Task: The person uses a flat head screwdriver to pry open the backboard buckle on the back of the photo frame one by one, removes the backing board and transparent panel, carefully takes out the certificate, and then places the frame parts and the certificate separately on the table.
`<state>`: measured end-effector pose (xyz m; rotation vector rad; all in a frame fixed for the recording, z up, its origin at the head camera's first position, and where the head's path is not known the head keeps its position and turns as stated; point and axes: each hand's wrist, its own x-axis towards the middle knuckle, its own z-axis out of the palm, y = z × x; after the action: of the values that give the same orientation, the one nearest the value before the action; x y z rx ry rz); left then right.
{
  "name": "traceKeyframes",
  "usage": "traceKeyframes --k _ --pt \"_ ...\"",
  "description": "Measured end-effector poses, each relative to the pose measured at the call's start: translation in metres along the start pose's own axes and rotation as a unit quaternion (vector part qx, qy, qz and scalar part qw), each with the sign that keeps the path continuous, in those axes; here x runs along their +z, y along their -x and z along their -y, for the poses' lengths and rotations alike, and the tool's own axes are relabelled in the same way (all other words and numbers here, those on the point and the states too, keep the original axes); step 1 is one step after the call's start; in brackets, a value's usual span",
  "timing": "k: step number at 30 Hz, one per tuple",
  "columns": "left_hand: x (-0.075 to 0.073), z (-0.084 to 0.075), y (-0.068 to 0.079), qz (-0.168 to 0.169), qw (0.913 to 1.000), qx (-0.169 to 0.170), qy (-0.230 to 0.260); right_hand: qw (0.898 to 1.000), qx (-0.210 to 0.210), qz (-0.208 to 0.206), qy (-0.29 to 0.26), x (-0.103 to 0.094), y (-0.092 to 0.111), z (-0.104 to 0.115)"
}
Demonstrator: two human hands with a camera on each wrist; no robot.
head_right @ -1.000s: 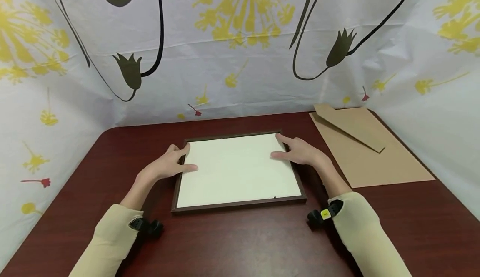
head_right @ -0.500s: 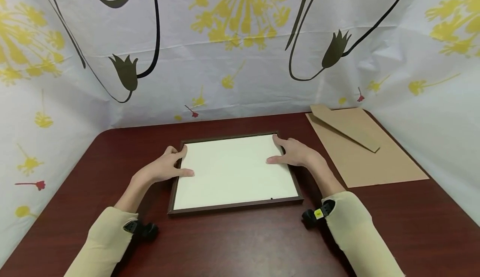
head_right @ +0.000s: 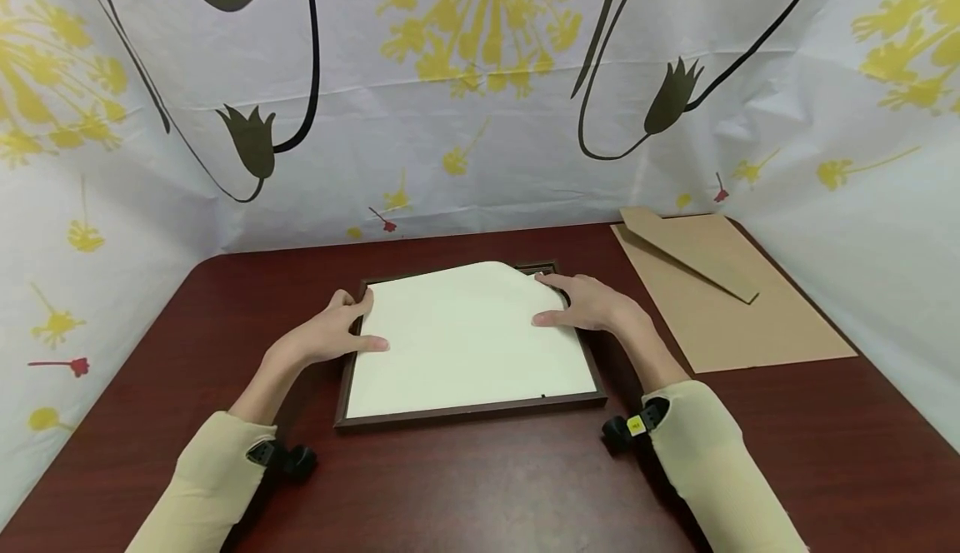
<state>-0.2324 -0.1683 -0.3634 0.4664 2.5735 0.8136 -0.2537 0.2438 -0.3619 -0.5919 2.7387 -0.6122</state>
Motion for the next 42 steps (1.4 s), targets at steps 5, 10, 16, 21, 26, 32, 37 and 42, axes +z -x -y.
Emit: traceKeyframes --k 5,10,16,21,26,32,37,42 --pt "0.000 -0.002 0.001 0.003 1.0000 -0.004 0.007 1.000 0.016 -0.017 0.003 -0.002 0.000 0.002" --pt "-0.001 -0.002 0.002 0.003 0.9999 -0.008 0.011 0.999 0.021 -0.038 0.002 0.000 -0.002 0.005" --pt "0.000 -0.002 0.003 0.011 0.9997 -0.013 0.017 0.999 0.000 -0.032 0.008 0.001 -0.003 0.006" --pt "-0.001 -0.001 0.003 0.013 0.9995 -0.014 0.024 0.999 -0.022 -0.032 -0.004 -0.005 0.000 0.010" --pt "-0.001 0.000 0.003 0.013 0.9995 -0.012 0.027 0.997 -0.025 -0.061 -0.039 -0.013 0.003 0.014" --pt "-0.001 -0.001 0.003 0.009 0.9999 -0.004 0.011 0.985 0.017 -0.111 -0.129 -0.019 0.004 0.016" --pt "-0.001 -0.003 0.003 -0.002 1.0000 0.006 -0.007 0.982 0.022 -0.090 -0.164 -0.021 0.005 0.019" --pt "-0.001 -0.006 0.004 -0.021 0.9996 0.016 -0.014 0.982 -0.004 -0.065 -0.179 -0.026 0.007 0.022"
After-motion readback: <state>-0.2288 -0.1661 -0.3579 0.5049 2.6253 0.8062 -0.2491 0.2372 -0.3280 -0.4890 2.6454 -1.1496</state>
